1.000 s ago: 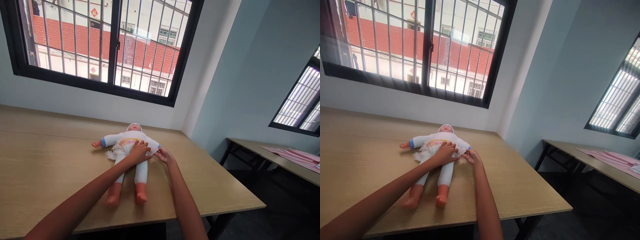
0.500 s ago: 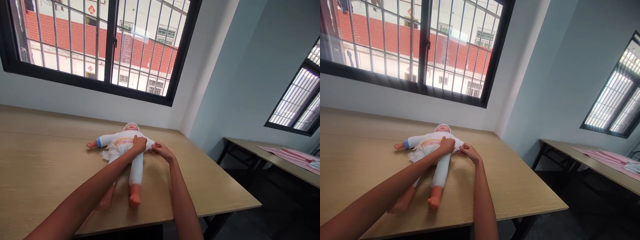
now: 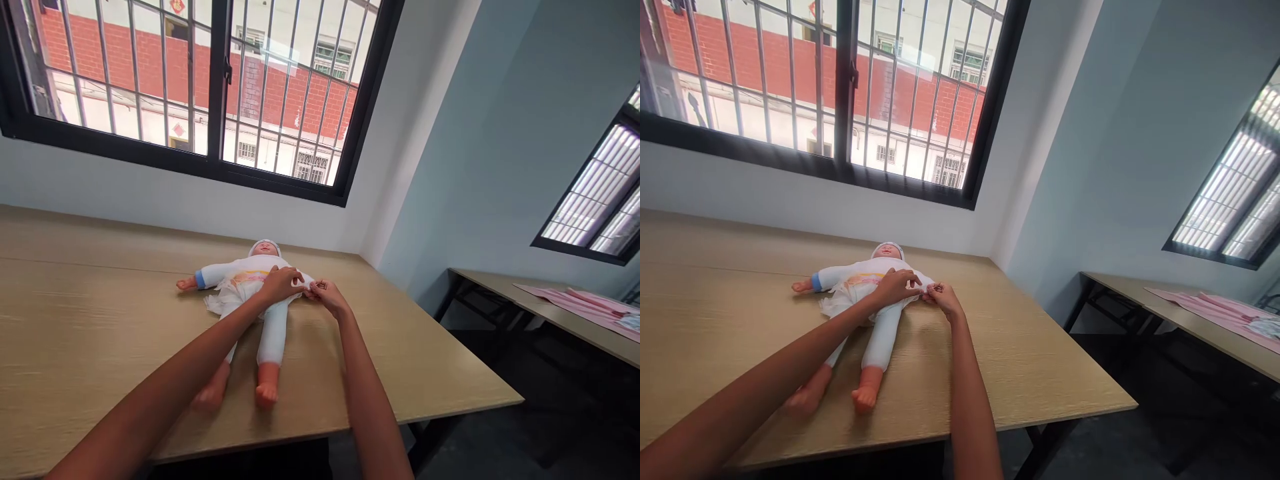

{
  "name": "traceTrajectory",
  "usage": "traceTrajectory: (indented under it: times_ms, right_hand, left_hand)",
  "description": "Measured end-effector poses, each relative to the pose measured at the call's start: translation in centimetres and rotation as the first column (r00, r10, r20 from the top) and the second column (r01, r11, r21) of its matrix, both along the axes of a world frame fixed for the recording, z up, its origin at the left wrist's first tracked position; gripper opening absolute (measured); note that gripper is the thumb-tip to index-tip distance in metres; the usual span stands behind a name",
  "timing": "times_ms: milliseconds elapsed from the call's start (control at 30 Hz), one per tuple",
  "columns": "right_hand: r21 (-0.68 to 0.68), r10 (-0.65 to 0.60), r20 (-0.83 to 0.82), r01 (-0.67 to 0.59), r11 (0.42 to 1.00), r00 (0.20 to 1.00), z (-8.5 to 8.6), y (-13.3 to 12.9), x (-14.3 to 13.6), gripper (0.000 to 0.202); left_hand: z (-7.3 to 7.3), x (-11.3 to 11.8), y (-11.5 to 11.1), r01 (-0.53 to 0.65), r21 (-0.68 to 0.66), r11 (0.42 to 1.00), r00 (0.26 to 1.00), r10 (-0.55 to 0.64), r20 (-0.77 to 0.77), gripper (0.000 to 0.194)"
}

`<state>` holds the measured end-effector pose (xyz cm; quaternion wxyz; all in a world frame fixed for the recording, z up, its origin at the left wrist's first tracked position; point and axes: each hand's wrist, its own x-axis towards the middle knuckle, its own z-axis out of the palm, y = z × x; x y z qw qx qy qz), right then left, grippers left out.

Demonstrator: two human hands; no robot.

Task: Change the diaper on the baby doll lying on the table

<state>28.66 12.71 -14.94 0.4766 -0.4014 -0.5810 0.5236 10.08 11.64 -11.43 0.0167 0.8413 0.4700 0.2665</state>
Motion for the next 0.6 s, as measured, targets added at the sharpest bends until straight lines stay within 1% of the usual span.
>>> traceTrajectory:
  times_ms: [100,267,400,500,600]
  right_hand:
    - [0.017,-0.003,-0.021,0.003,1.000,1.000,-0.1,0.0,-0.4,0.053]
    - [0.044,-0.027,-0.047,0.029,0.999,0.999,0.0,-0.2,-0.6,0.064]
    - [0.050,-0.038,-0.045,0.040,0.998,0.998,0.2,-0.4,-0.6,0.065]
    - [0.049,-0.046,-0.040,0.048,0.998,0.998,0.3,-0.6,-0.7,0.062]
    - [0.042,-0.057,-0.036,0.058,0.997,0.998,0.5,-0.8,-0.9,0.057]
  left_hand:
    - [-0.3,0.0,0.4,0.032,-0.006,0.999,0.999,-0.032,0.044,0.021]
    - [-0.2,-0.1,0.5,0.011,-0.020,1.000,0.997,-0.009,0.075,0.017]
    - [0.1,0.0,-0.1,-0.071,-0.015,0.997,0.997,0.071,0.043,0.019]
    - [0.1,0.2,-0.4,-0.154,0.004,0.988,0.988,0.154,0.006,0.023]
    - [0.1,0.5,-0.5,-0.201,0.032,0.979,0.979,0.202,-0.025,0.022]
